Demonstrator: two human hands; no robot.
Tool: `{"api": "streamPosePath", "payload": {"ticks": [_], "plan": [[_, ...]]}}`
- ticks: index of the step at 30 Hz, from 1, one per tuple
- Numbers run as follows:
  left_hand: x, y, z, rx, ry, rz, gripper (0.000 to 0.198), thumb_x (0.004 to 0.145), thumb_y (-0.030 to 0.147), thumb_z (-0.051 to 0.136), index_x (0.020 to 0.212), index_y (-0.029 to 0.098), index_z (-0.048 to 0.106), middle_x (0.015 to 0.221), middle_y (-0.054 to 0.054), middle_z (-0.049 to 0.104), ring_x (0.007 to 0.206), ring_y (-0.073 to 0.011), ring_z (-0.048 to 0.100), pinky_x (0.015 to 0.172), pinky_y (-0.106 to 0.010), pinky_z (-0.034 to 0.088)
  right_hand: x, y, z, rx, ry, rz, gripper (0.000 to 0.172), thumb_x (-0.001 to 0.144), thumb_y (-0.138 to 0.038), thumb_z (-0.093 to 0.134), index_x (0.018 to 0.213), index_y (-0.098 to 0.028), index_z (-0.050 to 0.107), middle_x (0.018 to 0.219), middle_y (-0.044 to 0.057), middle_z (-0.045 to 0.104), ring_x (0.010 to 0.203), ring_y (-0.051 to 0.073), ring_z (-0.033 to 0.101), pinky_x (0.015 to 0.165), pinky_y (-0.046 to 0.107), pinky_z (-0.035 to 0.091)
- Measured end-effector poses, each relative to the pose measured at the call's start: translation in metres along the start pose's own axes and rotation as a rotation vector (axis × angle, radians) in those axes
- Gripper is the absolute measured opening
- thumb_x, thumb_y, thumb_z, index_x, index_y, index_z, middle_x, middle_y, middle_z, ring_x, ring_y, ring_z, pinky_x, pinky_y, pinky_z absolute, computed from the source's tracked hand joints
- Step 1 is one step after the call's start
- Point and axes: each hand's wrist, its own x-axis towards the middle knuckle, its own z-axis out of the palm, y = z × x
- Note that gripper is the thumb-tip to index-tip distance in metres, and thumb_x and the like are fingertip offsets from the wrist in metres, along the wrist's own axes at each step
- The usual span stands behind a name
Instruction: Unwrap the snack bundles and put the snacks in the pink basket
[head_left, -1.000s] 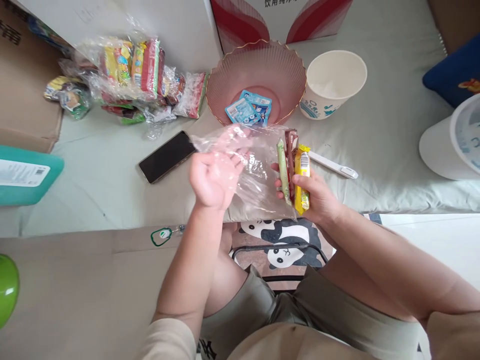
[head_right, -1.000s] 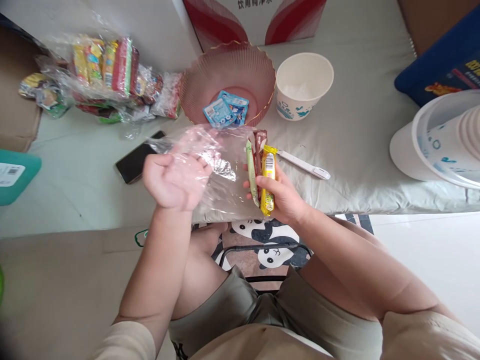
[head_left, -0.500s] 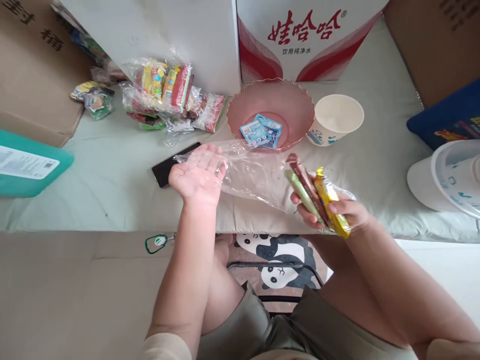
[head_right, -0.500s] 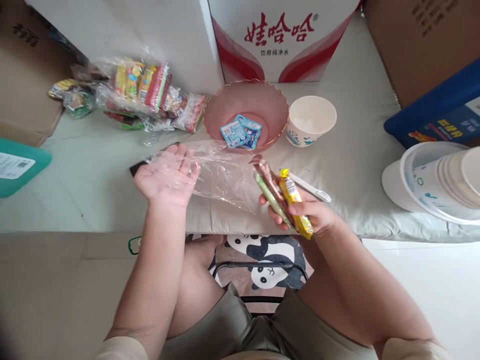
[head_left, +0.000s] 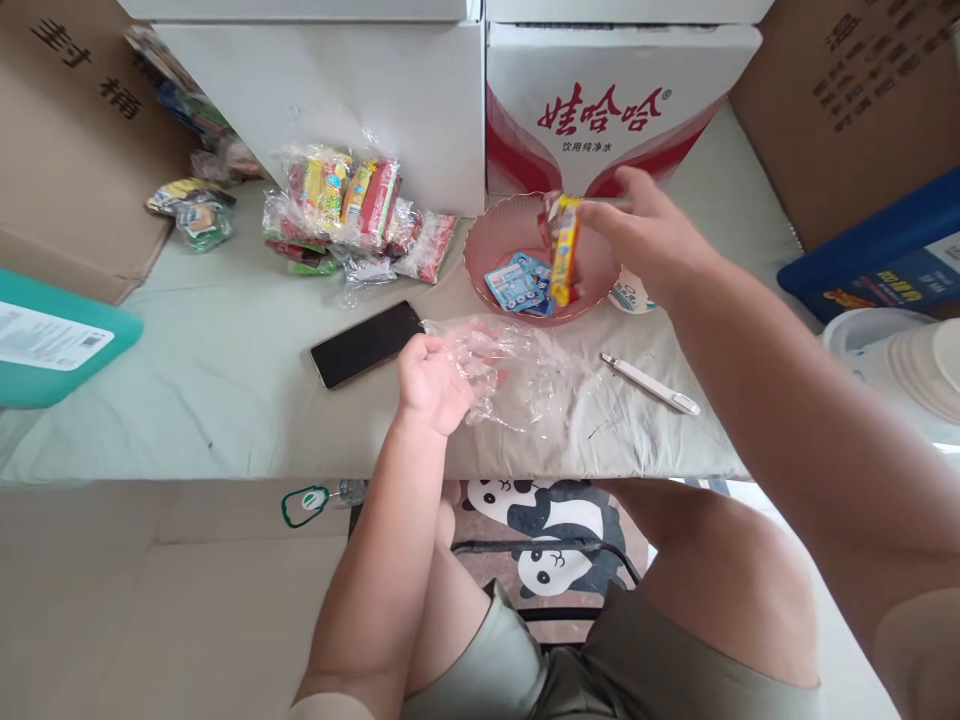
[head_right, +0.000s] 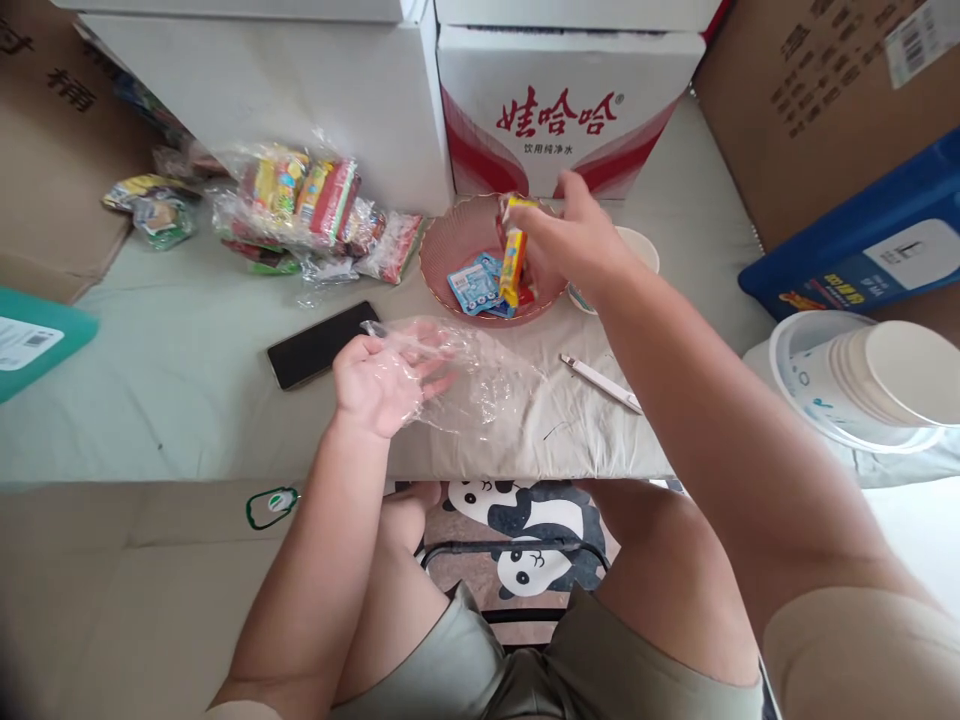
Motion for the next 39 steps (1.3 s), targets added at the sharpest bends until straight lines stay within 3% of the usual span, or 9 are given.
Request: {"api": "streamPosePath", "payload": {"ticks": [3, 7, 11, 15, 18, 22, 27, 32, 39], "plan": [[-0.002, 0.003, 0.001, 0.013, -0.096, -0.099, 0.044, 0.079, 0.032, 0.041, 0.101, 0.012, 0.074, 0.098, -0.013, 0.077, 0.081, -0.0262, 0.075, 0.069, -0.042, 0.064, -0.048, 0.007, -0.001, 0.133, 0.025, -0.056, 0.055, 0.099, -0.043, 0.064, 0.147, -0.020, 0.052, 0.150, 0.013, 0.060, 0.140, 0.029, 0.059, 0.116, 0.045, 0.049], [-0.004, 0.002, 0.003, 0.051, -0.307, -0.289, 0.048, 0.074, 0.031, 0.043, 0.105, 0.010, 0.073, 0.094, -0.014, 0.078, 0.075, -0.0291, 0.076, 0.063, -0.044, 0.064, -0.143, 0.018, 0.013, 0.235, -0.173, -0.220, 0.074, 0.091, -0.051, 0.073, 0.155, -0.029, 0.045, 0.160, 0.013, 0.052, 0.149, 0.033, 0.051, 0.124, 0.055, 0.044], [-0.004, -0.009, 0.009, 0.115, -0.424, -0.422, 0.052, 0.076, 0.033, 0.042, 0.111, 0.010, 0.073, 0.097, -0.014, 0.079, 0.078, -0.0316, 0.078, 0.063, -0.046, 0.064, -0.186, 0.019, 0.034, 0.182, -0.082, -0.270, 0.080, 0.085, -0.043, 0.081, 0.154, -0.024, 0.046, 0.153, 0.016, 0.058, 0.141, 0.032, 0.060, 0.117, 0.052, 0.052], [0.004, -0.018, 0.015, 0.170, -0.438, -0.478, 0.053, 0.077, 0.035, 0.042, 0.113, 0.010, 0.073, 0.102, -0.016, 0.080, 0.082, -0.0336, 0.079, 0.067, -0.046, 0.064, -0.186, 0.015, 0.034, 0.125, 0.047, -0.140, 0.016, 0.094, -0.028, 0.064, 0.105, -0.018, 0.072, 0.089, 0.006, 0.078, 0.074, 0.016, 0.073, 0.069, 0.030, 0.060], [0.013, -0.019, 0.014, 0.189, -0.310, -0.379, 0.049, 0.080, 0.038, 0.043, 0.107, 0.010, 0.073, 0.102, -0.015, 0.080, 0.081, -0.0296, 0.078, 0.071, -0.043, 0.064, -0.183, 0.017, 0.023, 0.245, 0.054, 0.178, 0.022, 0.095, -0.031, 0.058, 0.081, -0.018, 0.069, 0.053, -0.003, 0.058, 0.044, 0.009, 0.050, 0.045, 0.024, 0.040], [0.014, -0.022, 0.012, 0.256, -0.126, -0.092, 0.056, 0.084, 0.060, 0.055, 0.106, 0.012, 0.073, 0.125, -0.017, 0.075, 0.101, -0.0300, 0.075, 0.077, -0.039, 0.063, -0.178, 0.026, 0.018, 0.468, 0.171, 0.558, 0.026, 0.090, -0.041, 0.059, 0.077, -0.020, 0.063, 0.049, -0.007, 0.046, 0.040, 0.008, 0.040, 0.039, 0.022, 0.029], [0.003, -0.043, 0.014, 0.561, -0.284, 0.061, 0.085, 0.056, 0.055, 0.096, 0.130, 0.025, 0.068, 0.164, -0.013, 0.048, 0.144, -0.0407, 0.052, 0.094, -0.041, 0.062, -0.172, 0.035, 0.022, 0.568, 0.238, 0.615, 0.026, 0.091, -0.042, 0.060, 0.075, -0.021, 0.059, 0.058, -0.003, 0.056, 0.048, 0.010, 0.048, 0.048, 0.024, 0.041], [0.020, -0.056, 0.017, 0.771, 0.134, 0.308, 0.021, 0.088, 0.037, 0.074, 0.094, 0.016, 0.075, 0.103, -0.010, 0.076, 0.090, -0.0202, 0.073, 0.058, -0.021, 0.055, -0.172, 0.035, 0.021, 0.574, 0.217, 0.603, 0.024, 0.092, -0.041, 0.059, 0.077, -0.022, 0.058, 0.061, -0.003, 0.054, 0.047, 0.009, 0.046, 0.045, 0.024, 0.039], [0.019, -0.023, 0.013, 0.703, 0.246, 0.368, 0.027, 0.095, 0.029, 0.066, 0.072, 0.016, 0.067, 0.048, 0.005, 0.049, 0.035, -0.0045, 0.037, 0.034, -0.016, 0.019, -0.169, 0.040, 0.013, 0.572, 0.213, 0.695, 0.023, 0.088, -0.043, 0.065, 0.081, -0.022, 0.059, 0.053, -0.008, 0.039, 0.044, 0.008, 0.037, 0.039, 0.021, 0.028]]}}
